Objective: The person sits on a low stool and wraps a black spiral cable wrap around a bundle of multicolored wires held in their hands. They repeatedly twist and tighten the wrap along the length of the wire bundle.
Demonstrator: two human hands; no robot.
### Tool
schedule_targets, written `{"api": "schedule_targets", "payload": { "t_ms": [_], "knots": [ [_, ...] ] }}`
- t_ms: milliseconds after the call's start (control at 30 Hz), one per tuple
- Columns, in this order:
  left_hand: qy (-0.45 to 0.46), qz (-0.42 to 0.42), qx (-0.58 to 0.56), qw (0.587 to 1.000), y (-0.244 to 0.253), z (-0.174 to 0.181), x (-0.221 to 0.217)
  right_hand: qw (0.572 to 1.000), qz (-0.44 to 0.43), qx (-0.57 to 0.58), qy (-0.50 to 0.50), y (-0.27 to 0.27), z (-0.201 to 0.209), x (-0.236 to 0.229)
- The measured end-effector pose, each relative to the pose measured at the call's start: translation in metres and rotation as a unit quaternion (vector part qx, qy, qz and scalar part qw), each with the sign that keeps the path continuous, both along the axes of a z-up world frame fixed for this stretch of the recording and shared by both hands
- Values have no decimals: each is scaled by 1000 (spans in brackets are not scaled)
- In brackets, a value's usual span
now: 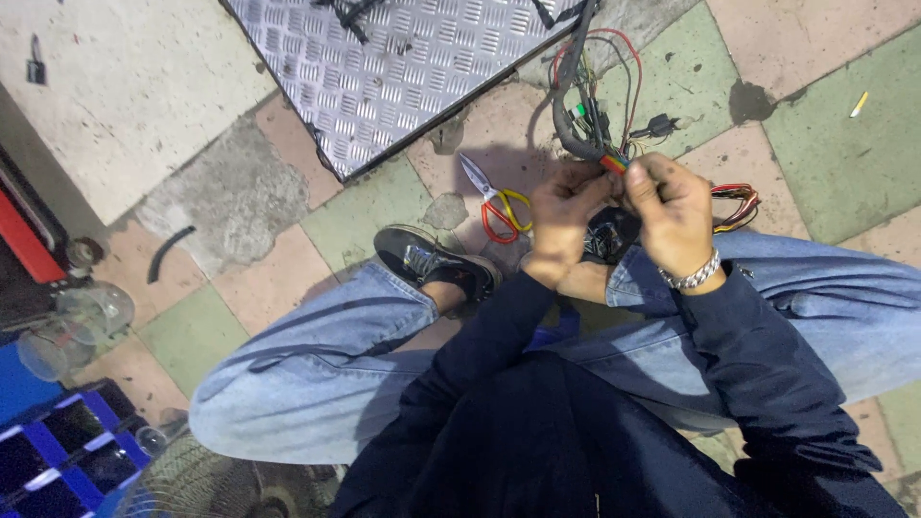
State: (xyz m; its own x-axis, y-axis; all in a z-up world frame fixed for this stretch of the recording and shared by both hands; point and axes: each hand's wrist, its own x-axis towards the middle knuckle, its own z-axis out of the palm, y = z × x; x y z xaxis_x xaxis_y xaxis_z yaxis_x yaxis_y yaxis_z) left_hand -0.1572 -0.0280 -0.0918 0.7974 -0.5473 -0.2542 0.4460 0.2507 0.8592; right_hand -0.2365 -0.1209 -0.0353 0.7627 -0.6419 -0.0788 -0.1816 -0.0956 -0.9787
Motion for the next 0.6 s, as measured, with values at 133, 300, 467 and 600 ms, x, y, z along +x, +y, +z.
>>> {"api": "schedule_targets", "payload": {
  "t_ms": [133,300,467,600],
  "knots": [
    [122,-21,-124,985,-3,-31,8,995,33,78,-43,9,19,4],
    [205,-57,-262,941,-24,-32,27,995,93,4,28,21,15,4],
    [124,-188,-225,948,-5,-26,48,983,86,-131,93,25,39,9],
    [-272,-427,157,848,47,36,105,972,101,-191,91,15,9,-4]
  ]
}}
